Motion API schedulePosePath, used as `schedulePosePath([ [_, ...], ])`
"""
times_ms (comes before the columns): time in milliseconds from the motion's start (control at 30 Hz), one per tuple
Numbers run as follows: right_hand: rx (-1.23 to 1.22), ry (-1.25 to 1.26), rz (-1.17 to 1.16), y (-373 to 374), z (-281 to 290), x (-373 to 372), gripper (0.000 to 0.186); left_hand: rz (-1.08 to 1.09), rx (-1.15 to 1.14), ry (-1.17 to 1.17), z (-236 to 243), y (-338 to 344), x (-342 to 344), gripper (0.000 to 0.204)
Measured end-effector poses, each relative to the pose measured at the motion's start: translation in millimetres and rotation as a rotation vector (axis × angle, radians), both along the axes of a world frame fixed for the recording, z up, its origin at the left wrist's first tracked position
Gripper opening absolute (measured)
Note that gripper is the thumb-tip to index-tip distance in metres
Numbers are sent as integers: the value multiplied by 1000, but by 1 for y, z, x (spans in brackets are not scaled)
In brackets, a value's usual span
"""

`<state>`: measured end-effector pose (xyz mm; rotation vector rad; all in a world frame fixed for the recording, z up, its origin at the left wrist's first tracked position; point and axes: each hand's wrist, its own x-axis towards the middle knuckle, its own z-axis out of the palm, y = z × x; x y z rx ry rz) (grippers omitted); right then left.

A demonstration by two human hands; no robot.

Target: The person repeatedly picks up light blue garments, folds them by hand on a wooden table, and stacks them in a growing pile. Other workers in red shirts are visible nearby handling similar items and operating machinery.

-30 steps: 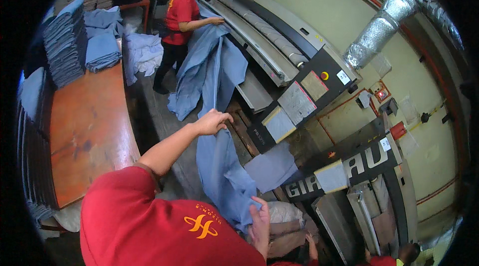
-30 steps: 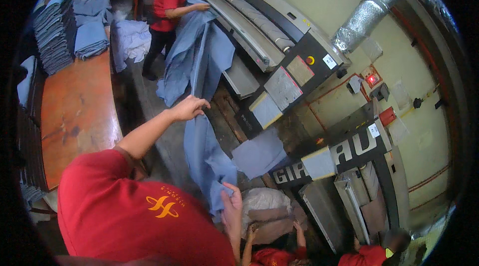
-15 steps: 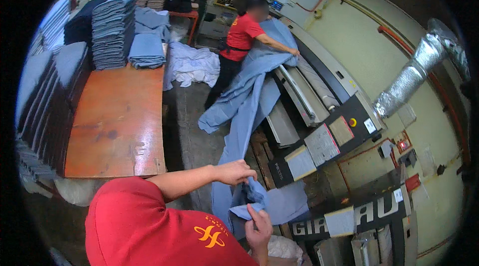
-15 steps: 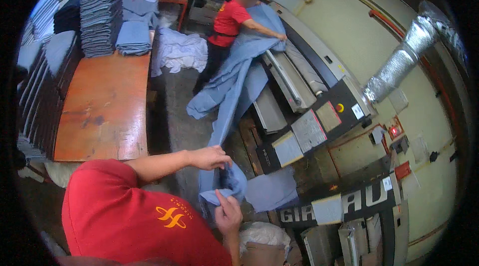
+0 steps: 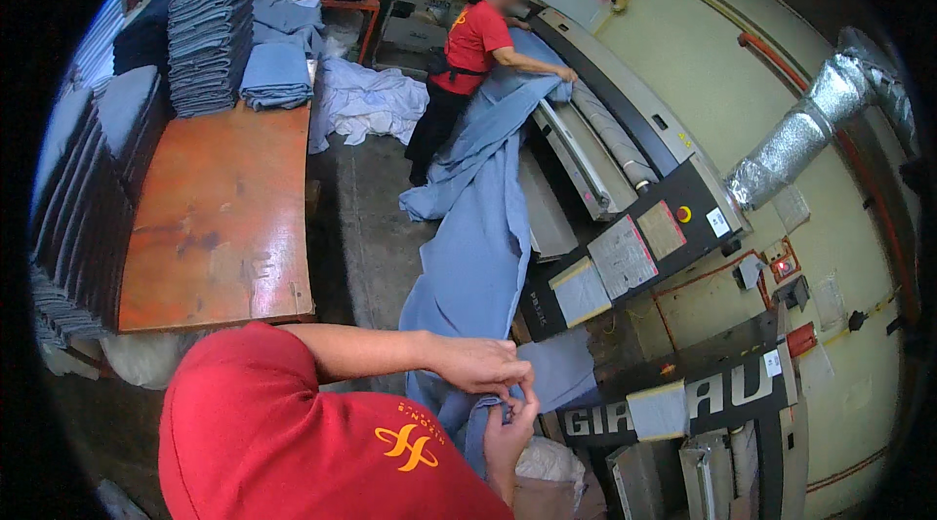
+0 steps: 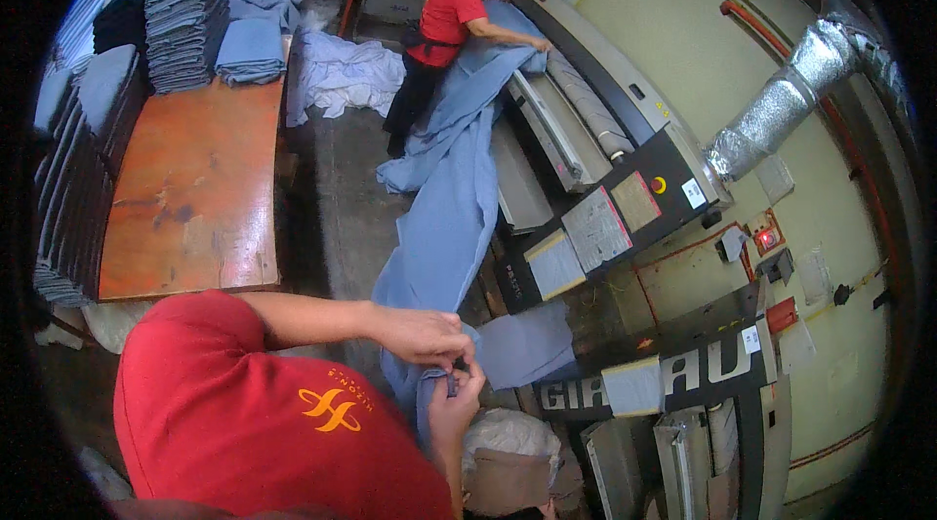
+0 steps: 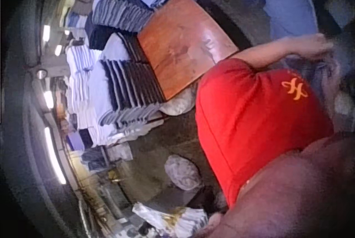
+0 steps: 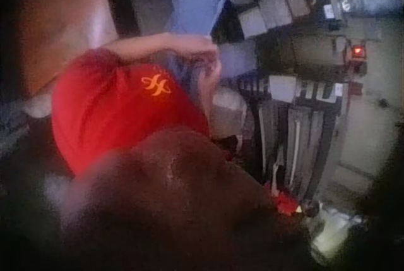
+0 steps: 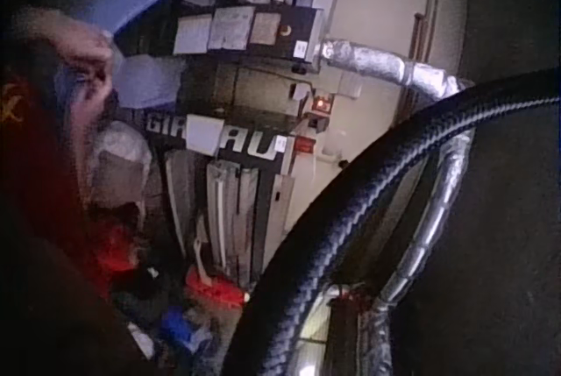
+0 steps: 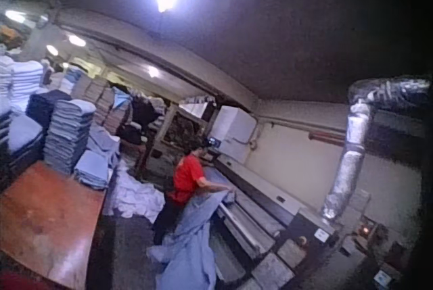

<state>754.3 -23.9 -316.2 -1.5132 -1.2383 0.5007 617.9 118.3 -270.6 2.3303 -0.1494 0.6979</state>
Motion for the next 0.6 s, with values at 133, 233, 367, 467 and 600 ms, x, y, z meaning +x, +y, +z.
schedulePosePath([
  [133, -33, -148, 40, -18, -1, 21, 20, -89, -55, 58, -14, -10, 23, 19],
  [233, -46, -44, -94, -46, 10, 43, 22, -82, -75, 93, -54, 6, 46, 19],
  [367, 187, 6, -301, -100, 40, 91, 21, 71, 69, 273, -146, 45, 56, 24],
  [467, 337, 17, -544, -135, 63, 124, 20, 195, 57, 380, -203, 51, 45, 23],
  [600, 366, -300, -518, -141, 96, 150, 25, 178, -236, 406, -193, 15, 66, 22],
])
